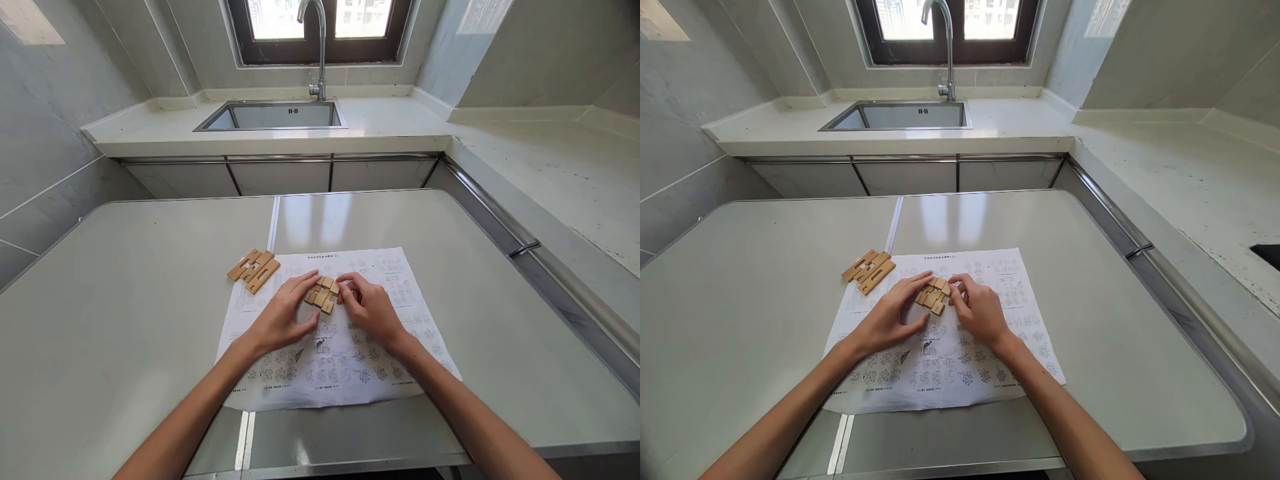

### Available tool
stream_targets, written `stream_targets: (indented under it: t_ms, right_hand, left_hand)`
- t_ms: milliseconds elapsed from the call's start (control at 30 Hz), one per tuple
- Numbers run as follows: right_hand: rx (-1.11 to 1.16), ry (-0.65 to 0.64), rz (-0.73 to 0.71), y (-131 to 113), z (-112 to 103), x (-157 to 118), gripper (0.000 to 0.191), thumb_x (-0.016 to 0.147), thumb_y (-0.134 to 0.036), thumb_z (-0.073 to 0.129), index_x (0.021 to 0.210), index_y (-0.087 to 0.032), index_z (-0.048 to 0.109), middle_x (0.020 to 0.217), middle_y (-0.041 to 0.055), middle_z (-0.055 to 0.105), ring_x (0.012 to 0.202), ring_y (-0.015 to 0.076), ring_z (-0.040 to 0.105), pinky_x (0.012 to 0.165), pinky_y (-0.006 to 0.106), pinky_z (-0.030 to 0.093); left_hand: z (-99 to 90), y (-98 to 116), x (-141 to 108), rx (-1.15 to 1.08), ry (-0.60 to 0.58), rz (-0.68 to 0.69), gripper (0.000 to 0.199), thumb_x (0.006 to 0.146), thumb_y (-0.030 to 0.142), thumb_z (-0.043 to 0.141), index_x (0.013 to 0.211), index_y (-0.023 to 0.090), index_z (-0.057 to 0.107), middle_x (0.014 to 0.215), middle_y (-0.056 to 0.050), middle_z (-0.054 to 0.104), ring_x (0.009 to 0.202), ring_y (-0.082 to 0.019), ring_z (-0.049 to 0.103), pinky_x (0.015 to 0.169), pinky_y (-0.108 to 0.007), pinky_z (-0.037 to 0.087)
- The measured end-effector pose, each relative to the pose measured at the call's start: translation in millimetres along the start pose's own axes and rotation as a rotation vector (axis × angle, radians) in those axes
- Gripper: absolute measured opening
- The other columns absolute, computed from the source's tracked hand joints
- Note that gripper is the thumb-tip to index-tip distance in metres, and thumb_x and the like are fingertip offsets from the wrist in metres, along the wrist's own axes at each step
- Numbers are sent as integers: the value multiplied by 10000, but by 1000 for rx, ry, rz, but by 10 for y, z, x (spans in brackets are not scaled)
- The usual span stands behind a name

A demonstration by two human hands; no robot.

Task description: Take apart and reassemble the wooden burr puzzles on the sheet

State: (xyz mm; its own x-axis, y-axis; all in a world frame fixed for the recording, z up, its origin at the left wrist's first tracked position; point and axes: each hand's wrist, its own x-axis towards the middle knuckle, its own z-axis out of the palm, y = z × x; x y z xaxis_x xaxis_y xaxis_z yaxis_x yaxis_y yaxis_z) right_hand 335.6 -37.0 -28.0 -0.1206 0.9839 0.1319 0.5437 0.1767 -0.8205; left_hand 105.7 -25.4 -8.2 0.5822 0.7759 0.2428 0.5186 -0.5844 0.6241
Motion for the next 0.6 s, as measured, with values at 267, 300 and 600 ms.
stream_targets:
  t_ms: [267,300,600]
  right_hand:
    - [90,-192,-121,-75,14,-48,269,1023,-264,532,1278,-243,615,956,6,796,613,150,623,646,288,461]
    - [99,-203,-132,-76,18,-52,274,1024,-262,530,1285,-244,609,968,9,794,621,150,623,648,287,464]
    - [90,-101,-176,-29,65,-62,248,1024,-240,526,1260,-236,604,927,11,735,588,140,566,621,289,477]
  left_hand:
    - [70,8,13,90,134,-67,634,899,381,776,1459,259,505,1444,-132,630,1349,-331,591,1131,-555,508]
    - [77,7,16,105,152,-72,596,915,385,756,1445,255,516,1417,-132,643,1326,-328,606,1116,-549,518]
    - [67,21,12,265,82,-26,468,976,311,655,1435,283,566,1404,-119,621,1290,-324,599,1089,-532,511]
